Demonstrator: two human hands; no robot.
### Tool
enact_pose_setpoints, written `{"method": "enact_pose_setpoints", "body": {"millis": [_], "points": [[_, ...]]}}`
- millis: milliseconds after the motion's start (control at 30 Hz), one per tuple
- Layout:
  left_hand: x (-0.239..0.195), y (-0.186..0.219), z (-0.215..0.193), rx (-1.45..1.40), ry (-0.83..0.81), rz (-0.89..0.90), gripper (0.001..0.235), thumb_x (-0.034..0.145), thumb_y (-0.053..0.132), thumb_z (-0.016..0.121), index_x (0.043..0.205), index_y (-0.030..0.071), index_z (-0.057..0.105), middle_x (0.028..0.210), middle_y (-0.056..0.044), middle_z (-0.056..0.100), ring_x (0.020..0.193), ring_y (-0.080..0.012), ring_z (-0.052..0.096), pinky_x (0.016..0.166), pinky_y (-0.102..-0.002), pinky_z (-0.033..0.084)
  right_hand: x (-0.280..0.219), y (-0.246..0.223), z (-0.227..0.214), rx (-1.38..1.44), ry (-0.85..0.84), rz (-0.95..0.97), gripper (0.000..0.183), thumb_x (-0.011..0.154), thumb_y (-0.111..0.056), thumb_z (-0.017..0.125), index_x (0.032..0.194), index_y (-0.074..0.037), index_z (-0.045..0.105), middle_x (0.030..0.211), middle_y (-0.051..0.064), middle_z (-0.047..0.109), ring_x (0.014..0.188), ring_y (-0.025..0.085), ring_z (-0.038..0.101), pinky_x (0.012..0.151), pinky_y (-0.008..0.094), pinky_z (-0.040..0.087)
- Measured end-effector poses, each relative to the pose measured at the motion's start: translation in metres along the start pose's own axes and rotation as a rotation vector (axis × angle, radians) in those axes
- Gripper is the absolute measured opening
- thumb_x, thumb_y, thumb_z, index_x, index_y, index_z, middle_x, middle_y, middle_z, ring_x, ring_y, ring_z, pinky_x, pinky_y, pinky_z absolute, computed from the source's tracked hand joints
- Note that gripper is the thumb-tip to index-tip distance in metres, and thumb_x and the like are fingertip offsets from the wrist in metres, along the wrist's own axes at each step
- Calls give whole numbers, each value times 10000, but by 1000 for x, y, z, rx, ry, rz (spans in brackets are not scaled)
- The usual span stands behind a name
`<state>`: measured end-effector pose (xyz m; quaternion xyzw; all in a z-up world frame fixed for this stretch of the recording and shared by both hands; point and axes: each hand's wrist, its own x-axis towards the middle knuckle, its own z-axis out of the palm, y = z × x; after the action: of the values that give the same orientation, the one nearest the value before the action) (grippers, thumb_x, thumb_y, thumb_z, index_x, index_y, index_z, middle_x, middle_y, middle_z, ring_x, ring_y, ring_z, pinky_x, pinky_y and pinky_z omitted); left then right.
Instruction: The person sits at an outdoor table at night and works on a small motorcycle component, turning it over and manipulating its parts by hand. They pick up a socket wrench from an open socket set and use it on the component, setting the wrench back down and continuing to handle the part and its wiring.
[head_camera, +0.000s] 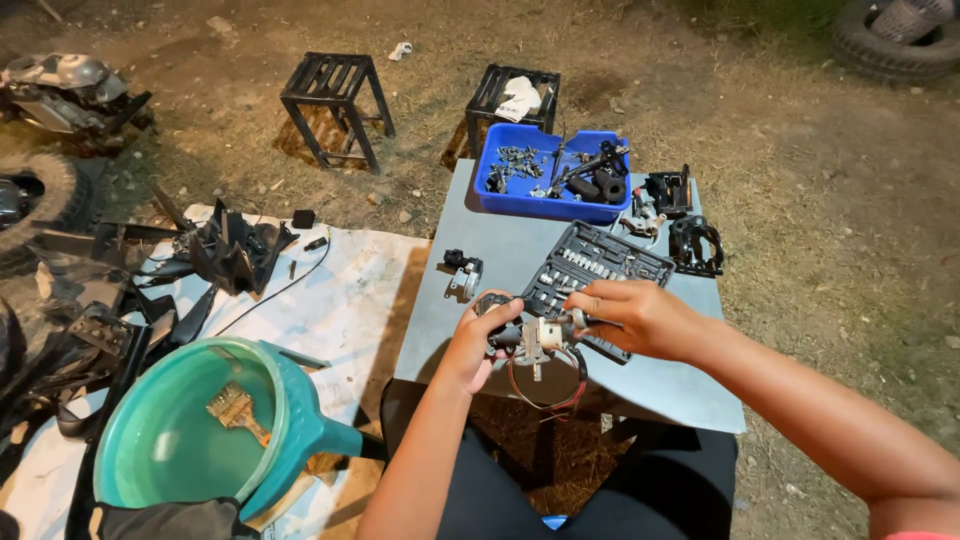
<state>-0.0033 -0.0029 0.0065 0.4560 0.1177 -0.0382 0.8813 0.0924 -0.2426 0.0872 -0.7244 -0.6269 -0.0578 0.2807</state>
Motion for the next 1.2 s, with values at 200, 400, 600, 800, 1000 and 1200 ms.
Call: {"method": "enact_pose_setpoints", "body": {"millis": [200, 400, 600, 800, 1000, 1200], "points": [[-1, 7, 2, 64, 26, 16, 227, 858, 279, 770, 920, 149, 595, 754, 39, 609, 587, -53, 549, 425, -230, 319, -12, -5, 25, 848, -40, 865, 282, 895, -194, 773, 1087, 8, 818, 804, 127, 761, 712, 184, 675, 619, 290, 528], [0, 5, -3, 88, 20, 29, 230, 870, 291, 775, 928, 153, 600, 759, 31, 609, 600, -55, 543, 432, -229, 312, 8, -29, 0, 229, -49, 520, 352, 821, -178, 807, 1127, -9, 774, 807, 91, 722, 701, 229, 697, 626, 329, 531], [-2, 5, 1, 84, 61, -12, 223, 842, 285, 774, 936, 179, 602, 766, 63, 596, 615, -48, 552, 425, -230, 306, 4, -10, -11, -357, 57, -281, 404, 864, -85, 714, 1259, -42, 640, 1128, 90, 691, 1057, 314, 745, 911, 414, 596], [-3, 4, -1, 74, 18, -5, 231, 848, 284, 777, 959, 169, 610, 785, 32, 615, 608, -61, 564, 429, -234, 323, 1, -6, -3, 100, -43, 84, 392, 823, -152, 789, 1174, 3, 710, 990, 120, 736, 829, 291, 724, 702, 359, 589], [-3, 9, 3, 49, 45, 3, 220, 853, 273, 770, 973, 158, 627, 804, 44, 637, 618, -42, 575, 438, -228, 331, -3, -19, 16, 942, -10, 940, 331, 863, -160, 780, 1132, 31, 801, 855, 102, 781, 731, 127, 690, 665, 308, 600], [-2, 5, -2, 17, -15, 31, 240, 866, 279, 777, 966, 150, 601, 790, 43, 619, 618, -42, 568, 434, -226, 329, 5, -36, 2, 317, -55, 644, 332, 834, -162, 821, 1120, 2, 781, 752, 107, 736, 667, 180, 687, 617, 329, 556]]}}
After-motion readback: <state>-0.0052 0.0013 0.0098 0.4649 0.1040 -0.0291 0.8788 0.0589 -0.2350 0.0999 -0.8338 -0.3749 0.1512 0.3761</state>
